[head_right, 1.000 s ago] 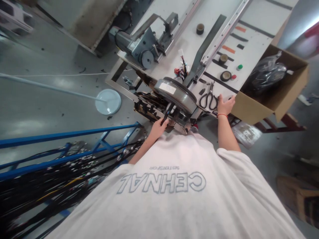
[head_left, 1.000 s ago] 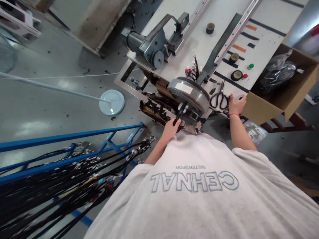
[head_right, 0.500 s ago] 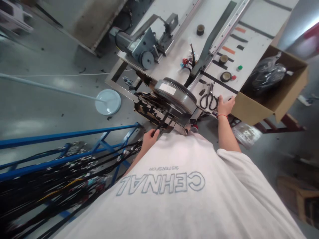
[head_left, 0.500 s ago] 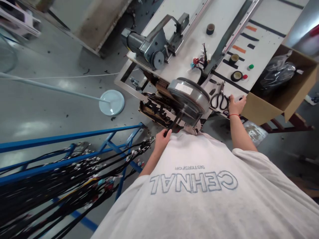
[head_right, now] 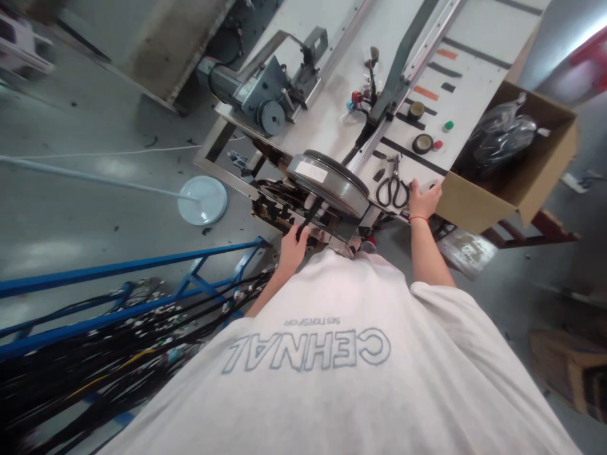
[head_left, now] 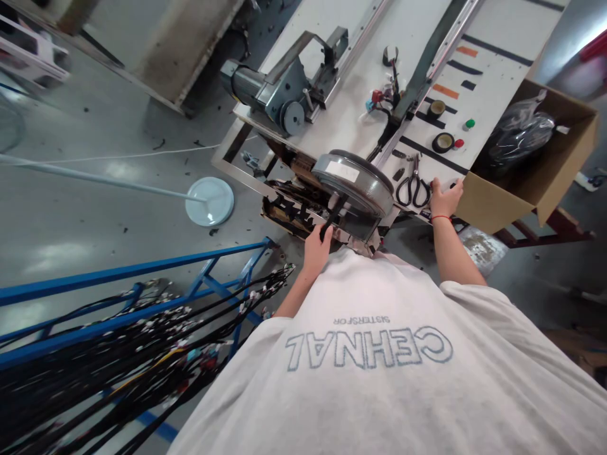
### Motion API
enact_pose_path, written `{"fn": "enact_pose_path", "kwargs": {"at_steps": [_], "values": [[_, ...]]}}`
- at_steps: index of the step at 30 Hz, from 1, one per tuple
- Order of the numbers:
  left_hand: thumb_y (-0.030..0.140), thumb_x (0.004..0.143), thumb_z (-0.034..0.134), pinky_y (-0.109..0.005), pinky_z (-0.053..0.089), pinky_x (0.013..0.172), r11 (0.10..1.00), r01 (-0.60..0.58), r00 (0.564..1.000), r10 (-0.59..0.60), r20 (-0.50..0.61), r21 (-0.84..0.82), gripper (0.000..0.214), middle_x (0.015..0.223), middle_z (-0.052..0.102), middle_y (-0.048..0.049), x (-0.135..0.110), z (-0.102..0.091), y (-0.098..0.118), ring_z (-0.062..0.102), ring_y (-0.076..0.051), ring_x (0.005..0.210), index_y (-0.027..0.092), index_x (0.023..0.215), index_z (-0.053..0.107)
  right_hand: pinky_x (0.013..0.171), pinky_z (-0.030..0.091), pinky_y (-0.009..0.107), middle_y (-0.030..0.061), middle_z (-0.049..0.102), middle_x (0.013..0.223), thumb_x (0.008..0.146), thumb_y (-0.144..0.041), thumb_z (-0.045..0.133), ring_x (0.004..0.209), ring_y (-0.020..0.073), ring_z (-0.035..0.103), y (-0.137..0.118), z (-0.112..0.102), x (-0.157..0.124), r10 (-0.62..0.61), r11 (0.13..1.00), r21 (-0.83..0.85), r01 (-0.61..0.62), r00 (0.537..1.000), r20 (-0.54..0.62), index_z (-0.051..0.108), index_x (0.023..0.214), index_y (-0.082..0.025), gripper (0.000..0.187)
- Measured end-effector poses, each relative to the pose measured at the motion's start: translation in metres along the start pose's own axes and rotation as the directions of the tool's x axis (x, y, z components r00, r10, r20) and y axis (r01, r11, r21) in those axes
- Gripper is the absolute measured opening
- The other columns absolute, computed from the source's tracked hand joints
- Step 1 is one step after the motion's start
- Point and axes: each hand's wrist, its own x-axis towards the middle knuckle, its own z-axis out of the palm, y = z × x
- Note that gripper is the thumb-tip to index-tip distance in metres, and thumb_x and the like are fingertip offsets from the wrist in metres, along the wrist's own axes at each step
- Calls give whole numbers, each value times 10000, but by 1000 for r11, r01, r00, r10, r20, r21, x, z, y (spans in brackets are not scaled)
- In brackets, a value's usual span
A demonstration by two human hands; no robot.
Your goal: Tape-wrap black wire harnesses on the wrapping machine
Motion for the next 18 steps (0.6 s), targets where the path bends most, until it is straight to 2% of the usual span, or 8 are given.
{"fn": "enact_pose_path", "kwargs": {"at_steps": [7,11,18], "values": [[410,1021,313,-273,435,706,999,-19,994,16,104,27,446,666,605,-40,7,6,1,573,-180,661,170,808,623,1063,385,568,243,470,1357,857,-695,496,1265,352,495,3,3,-1,-35,999,-22,35,999,-24,396,1402,-136,787],[418,1019,319,-276,419,682,1000,-8,997,6,70,24,448,642,575,-37,11,3,-1,553,-180,635,168,801,620,1062,383,568,240,456,1361,862,-691,494,1279,351,482,3,3,-1,-22,1000,-21,22,1000,-8,373,1418,-144,789],[371,1008,302,-267,386,632,999,-42,996,39,81,32,425,598,529,-13,10,-3,2,518,-164,584,159,832,626,1059,399,551,235,471,1360,842,-673,548,1259,344,501,3,2,-1,-22,999,-31,22,1000,-6,386,1408,-128,802]]}}
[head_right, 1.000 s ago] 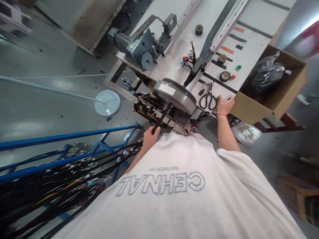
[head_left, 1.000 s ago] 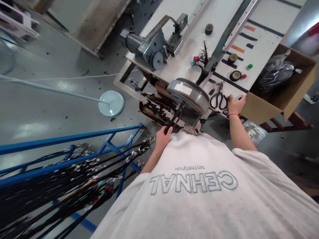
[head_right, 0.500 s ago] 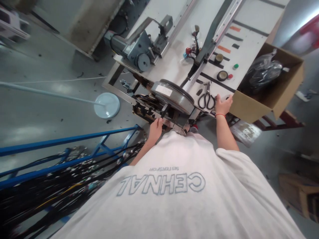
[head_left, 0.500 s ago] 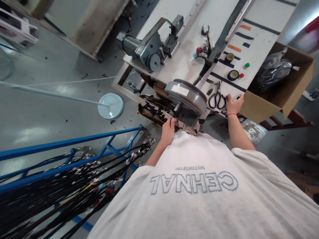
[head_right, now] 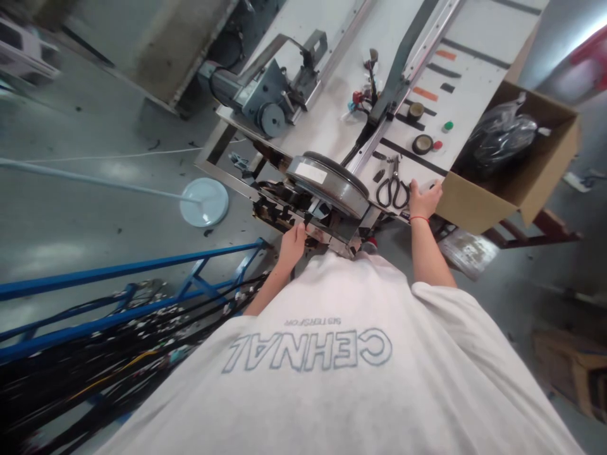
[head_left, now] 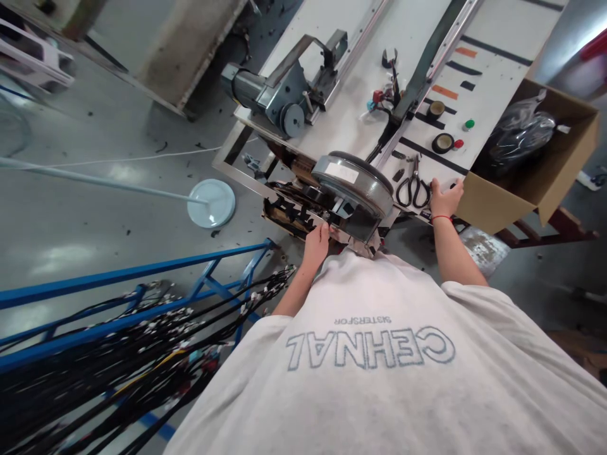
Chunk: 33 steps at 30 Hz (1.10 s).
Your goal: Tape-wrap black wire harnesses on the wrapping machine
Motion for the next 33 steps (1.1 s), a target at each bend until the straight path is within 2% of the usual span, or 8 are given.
{"fn": "enact_pose_path", "kwargs": {"at_steps": [11,17,19,21,23,25,28,33], "values": [[545,985,342,-260,420,608,984,83,996,-79,36,-155,527,586,548,-11,-1,5,-3,524,-149,576,146,840,654,1028,425,550,216,533,1310,897,-711,408,1214,341,549,-1,0,-3,-18,1000,22,20,998,-68,460,1362,-144,735],[561,985,333,-265,457,540,882,247,967,-196,165,-402,525,842,693,-88,3,15,-8,611,-162,616,123,1119,588,1015,429,549,214,525,1305,889,-721,414,1207,339,547,1,2,0,-19,1000,18,21,998,-64,459,1359,-150,740],[557,977,364,-277,508,623,914,186,983,-170,75,-359,504,976,702,-121,0,11,-7,660,-189,775,130,1115,593,1023,424,544,218,512,1320,901,-695,417,1220,336,539,1,2,-1,-13,1000,12,13,999,-50,445,1370,-140,727],[549,968,400,-292,529,771,964,52,990,-84,-115,-259,467,1065,691,-130,-6,5,-4,654,-203,933,145,1058,616,1032,420,537,222,504,1332,915,-672,411,1222,329,539,1,2,-2,-17,1000,-2,17,999,-43,440,1376,-140,705],[544,973,387,-294,519,837,982,-14,984,-20,-177,-187,461,1007,703,-116,-14,2,1,650,-194,926,158,963,638,1039,417,535,222,503,1335,924,-663,400,1223,323,538,1,3,-3,-34,999,-15,33,998,-43,438,1381,-148,689],[562,971,367,-294,530,768,977,34,999,-28,32,-210,509,849,713,-99,-17,7,6,658,-184,783,158,856,656,1041,417,533,218,503,1335,925,-667,396,1228,321,534,0,3,-4,-41,999,-18,40,998,-45,435,1387,-152,693],[563,938,448,-302,541,702,955,97,916,24,400,-280,505,831,740,-104,-11,25,15,677,-200,735,139,847,705,1045,420,520,211,497,1339,923,-659,403,1239,318,526,0,4,-6,-20,1000,-7,20,999,-33,423,1399,-146,700],[471,933,508,-313,526,759,961,-85,907,184,378,-264,424,891,759,-101,4,39,30,689,-223,811,128,908,757,1033,428,524,212,478,1344,936,-647,385,1237,316,524,1,6,-7,-18,999,-32,17,1000,-12,405,1409,-157,682]]}}
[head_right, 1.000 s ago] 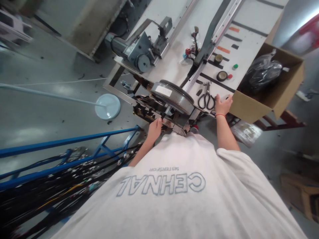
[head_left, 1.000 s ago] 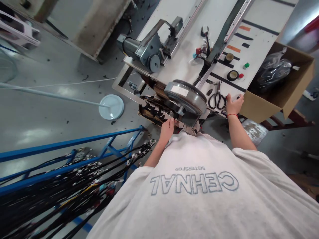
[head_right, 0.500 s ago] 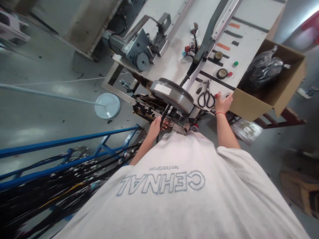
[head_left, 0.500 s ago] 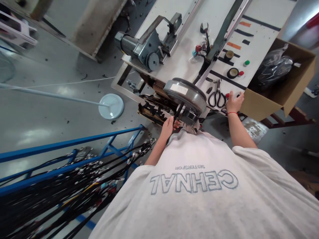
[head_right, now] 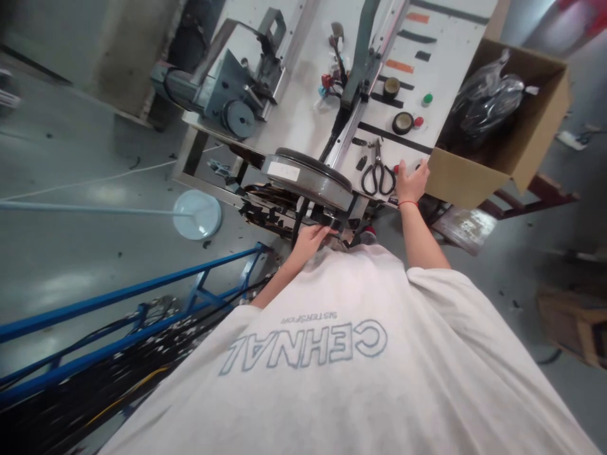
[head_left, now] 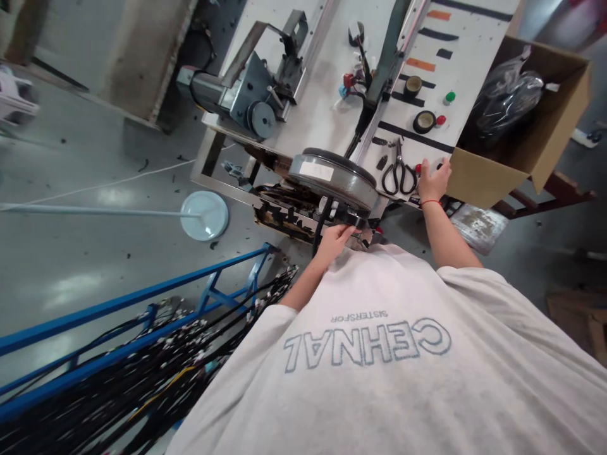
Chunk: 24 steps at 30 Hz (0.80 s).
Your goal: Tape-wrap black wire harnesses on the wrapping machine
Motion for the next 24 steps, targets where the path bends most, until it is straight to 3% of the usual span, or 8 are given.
{"fn": "enact_pose_path", "kwargs": {"at_steps": [3,5,7,9,11,15,19,24], "values": [[465,928,519,-293,510,725,999,-2,999,4,-39,41,390,824,740,-73,-9,-9,9,666,-196,742,144,860,731,1024,433,528,218,471,1349,901,-678,447,1234,325,518,0,0,0,-2,1000,-6,2,1000,9,394,1412,-152,735],[472,925,528,-287,503,746,993,8,978,17,-210,119,359,827,716,-64,-19,-20,11,647,-184,754,159,863,692,1029,430,527,219,468,1354,869,-684,506,1238,327,511,0,0,0,6,1000,0,-6,1000,11,388,1411,-146,773],[460,914,551,-293,496,819,980,32,895,58,-442,195,311,944,701,-83,-27,-31,7,641,-190,866,168,951,653,1042,421,518,219,470,1352,854,-669,546,1244,325,505,-1,-1,0,12,1000,10,-12,1000,10,390,1405,-139,780],[433,891,579,-300,485,878,979,64,834,54,-549,194,324,1105,672,-113,-32,-41,-6,630,-199,987,170,1078,608,1053,410,511,219,474,1346,855,-651,558,1250,323,502,-2,-2,0,12,1000,20,-12,1000,6,400,1395,-140,760],[429,879,578,-301,481,885,983,119,868,-34,-495,140,355,1118,674,-114,-37,-46,-25,637,-201,1001,169,1120,587,1056,405,516,219,475,1343,876,-645,524,1247,322,507,-3,-3,0,10,999,31,-10,1000,7,406,1390,-146,725],[491,870,528,-294,465,778,955,251,930,-194,-313,155,334,750,669,-45,-55,-41,-63,628,-194,764,171,855,620,1059,402,524,226,465,1350,896,-636,491,1246,322,510,-2,-4,1,18,999,32,-19,1000,20,397,1395,-137,712],[522,833,533,-265,400,630,938,320,911,-267,-313,134,363,613,567,3,-78,-30,-83,518,-158,618,173,743,575,1065,395,547,228,451,1376,886,-648,499,1281,330,478,0,-2,3,2,1000,20,-3,1000,27,382,1405,-143,734],[503,832,519,-245,351,577,945,313,870,-245,-428,97,359,565,457,32,-85,-31,-74,440,-132,583,186,666,501,1076,382,563,240,442,1384,884,-663,490,1282,337,473,3,0,7,-5,1000,29,4,999,35,375,1410,-116,767]]}}
